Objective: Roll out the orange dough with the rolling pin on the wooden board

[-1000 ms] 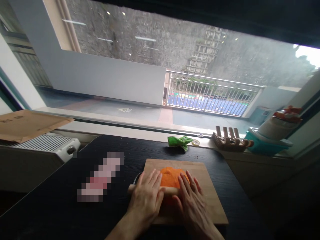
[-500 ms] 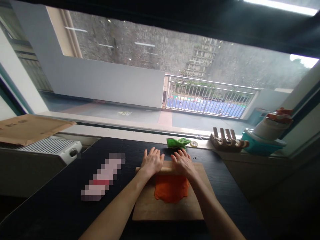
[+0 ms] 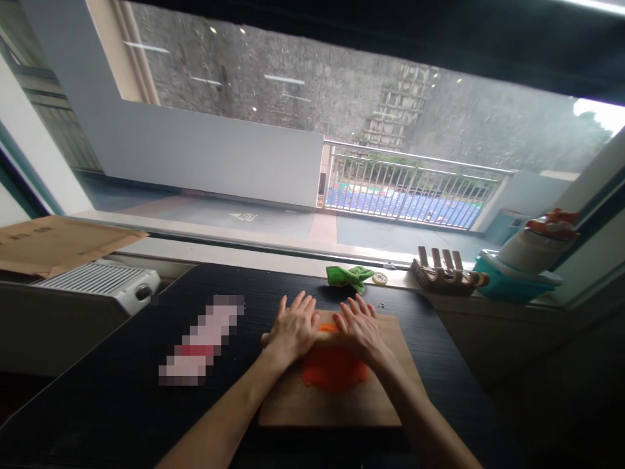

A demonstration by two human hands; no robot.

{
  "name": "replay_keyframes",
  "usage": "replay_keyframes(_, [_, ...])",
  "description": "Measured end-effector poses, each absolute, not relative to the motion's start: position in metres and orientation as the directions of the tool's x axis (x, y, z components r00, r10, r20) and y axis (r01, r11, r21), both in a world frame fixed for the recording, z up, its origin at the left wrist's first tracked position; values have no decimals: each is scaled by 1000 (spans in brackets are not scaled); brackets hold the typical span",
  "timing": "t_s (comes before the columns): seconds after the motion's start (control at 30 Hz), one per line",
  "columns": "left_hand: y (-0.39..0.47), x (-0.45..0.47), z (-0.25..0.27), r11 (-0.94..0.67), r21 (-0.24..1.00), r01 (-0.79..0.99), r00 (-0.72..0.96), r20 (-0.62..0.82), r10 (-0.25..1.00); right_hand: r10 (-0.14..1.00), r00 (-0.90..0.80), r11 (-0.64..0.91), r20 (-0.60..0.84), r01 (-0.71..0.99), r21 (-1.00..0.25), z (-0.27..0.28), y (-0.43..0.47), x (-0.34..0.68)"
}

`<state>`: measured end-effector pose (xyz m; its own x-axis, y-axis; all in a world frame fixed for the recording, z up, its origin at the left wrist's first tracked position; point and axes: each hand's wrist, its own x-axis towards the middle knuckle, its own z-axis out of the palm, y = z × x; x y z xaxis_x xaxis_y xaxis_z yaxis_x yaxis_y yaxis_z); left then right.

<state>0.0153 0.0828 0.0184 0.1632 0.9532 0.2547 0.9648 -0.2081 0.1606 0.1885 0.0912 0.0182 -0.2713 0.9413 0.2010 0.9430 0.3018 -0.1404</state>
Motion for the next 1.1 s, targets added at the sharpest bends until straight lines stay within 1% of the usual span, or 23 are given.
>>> replay_keyframes(0.07, [112,17,25,-166,162,973,124,245,962,958,-242,266,156,951,-155,30,122,181])
replay_keyframes(0.13, [122,18,28,-144,163,976,102,243,965,960,-233,256,154,954,-155,35,133,178])
replay_keyframes(0.23, [95,17,22,-153,163,975,111,242,964,954,-255,278,155,949,-146,25,107,186])
replay_keyframes(0.3, [57,15,12,-200,152,968,155,264,952,918,-332,361,217,927,-107,9,69,198])
replay_keyframes(0.37, [17,9,1,-322,90,943,270,364,891,839,-429,464,335,885,-31,-7,28,211])
replay_keyframes(0.43, [-11,3,-7,-440,-7,898,399,433,808,769,-476,514,427,857,31,-19,-1,221])
replay_keyframes(0.5, [-17,0,-7,-482,-45,875,449,449,773,751,-487,524,445,850,46,-20,-7,223])
replay_keyframes(0.57, [2,2,-2,-431,13,902,389,408,826,804,-454,491,385,871,2,-12,13,216])
replay_keyframes(0.67, [56,11,12,-248,137,959,204,273,940,924,-323,350,205,930,-111,9,68,198])
replay_keyframes(0.73, [92,16,20,-192,148,970,150,258,955,957,-260,278,129,948,-152,24,103,186])
replay_keyframes(0.8, [112,19,24,-160,148,976,117,262,958,965,-236,253,114,954,-163,33,123,179])
replay_keyframes(0.87, [110,19,24,-145,148,978,103,263,959,966,-232,248,113,955,-163,34,121,179])
replay_keyframes(0.93, [85,16,19,-157,146,977,114,262,958,956,-267,284,119,946,-153,27,98,187])
replay_keyframes(1.0, [45,9,11,-213,124,969,171,284,943,919,-359,380,164,917,-123,13,60,200])
replay_keyframes(1.07, [3,0,1,-365,11,931,331,394,857,852,-463,492,246,868,-70,-4,20,216])
replay_keyframes(1.1, [-15,-5,-4,-412,-53,910,391,443,807,812,-503,537,295,842,-43,-11,3,223])
